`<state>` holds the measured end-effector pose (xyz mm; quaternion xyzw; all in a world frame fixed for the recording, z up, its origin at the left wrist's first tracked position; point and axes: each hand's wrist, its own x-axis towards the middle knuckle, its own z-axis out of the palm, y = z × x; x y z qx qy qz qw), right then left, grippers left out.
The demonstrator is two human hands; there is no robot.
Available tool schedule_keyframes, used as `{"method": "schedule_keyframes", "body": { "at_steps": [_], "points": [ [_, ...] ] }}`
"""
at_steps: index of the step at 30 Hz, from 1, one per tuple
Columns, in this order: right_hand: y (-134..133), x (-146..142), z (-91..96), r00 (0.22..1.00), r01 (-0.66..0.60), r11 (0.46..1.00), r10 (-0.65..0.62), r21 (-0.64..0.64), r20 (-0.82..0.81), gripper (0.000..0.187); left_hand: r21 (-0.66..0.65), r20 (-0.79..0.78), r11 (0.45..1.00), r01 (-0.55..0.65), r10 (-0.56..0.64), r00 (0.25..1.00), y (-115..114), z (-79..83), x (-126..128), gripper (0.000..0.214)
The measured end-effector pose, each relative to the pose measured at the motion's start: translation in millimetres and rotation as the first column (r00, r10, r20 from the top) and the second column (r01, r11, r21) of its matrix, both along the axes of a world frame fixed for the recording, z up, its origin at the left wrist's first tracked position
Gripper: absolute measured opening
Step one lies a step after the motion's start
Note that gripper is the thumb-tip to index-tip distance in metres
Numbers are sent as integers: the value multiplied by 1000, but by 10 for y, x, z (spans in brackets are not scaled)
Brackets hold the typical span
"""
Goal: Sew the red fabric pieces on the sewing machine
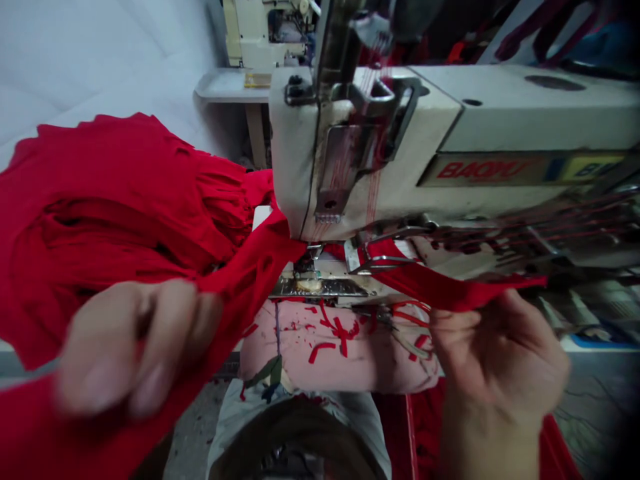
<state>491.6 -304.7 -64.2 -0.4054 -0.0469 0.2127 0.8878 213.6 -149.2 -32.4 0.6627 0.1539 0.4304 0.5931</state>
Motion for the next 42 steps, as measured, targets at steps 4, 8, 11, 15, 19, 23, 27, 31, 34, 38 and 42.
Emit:
{"method": "schedule_keyframes", "body": {
  "at_steps": [4,8,11,15,19,23,27,31,34,38,42],
  "points": [
    [247,-358,-114,885,3,997,34,-80,464,11,-294,331,927,234,-131,934,-43,-19,444,9],
    [466,-619,-377,318,62,968,213,-244,924,17,-50,73,999,5,-1,997,-86,-164,719,11],
    [490,-651,-518,-261,184,943,320,-278,911,26,-30,6,994,-107,107,994,-27,-159,610,11],
    [477,-624,-515,-409,317,907,393,-275,824,32,-303,194,950,-77,141,971,382,145,221,11],
    [513,-623,-448,-436,346,898,409,-270,802,33,74,254,956,-283,257,933,661,306,94,42],
    [477,-567,-425,-470,378,899,394,-223,790,33,635,-83,735,-240,373,924,352,-49,339,25],
    [370,-481,-385,-456,435,869,440,-237,774,29,816,-350,565,125,309,884,36,-483,491,27],
    [357,-524,-352,-407,482,837,474,-257,781,22,921,-359,321,223,472,805,5,-539,526,30],
    [406,-613,-356,-388,519,816,492,-257,780,26,926,-377,268,267,600,706,-45,-462,556,30],
    [458,-685,-382,-259,487,823,456,-292,851,25,894,-444,290,340,671,594,-213,-398,578,36],
    [461,-709,-399,-217,432,842,445,-323,869,28,902,-424,287,323,726,541,-304,-381,595,36]
  ]
}}
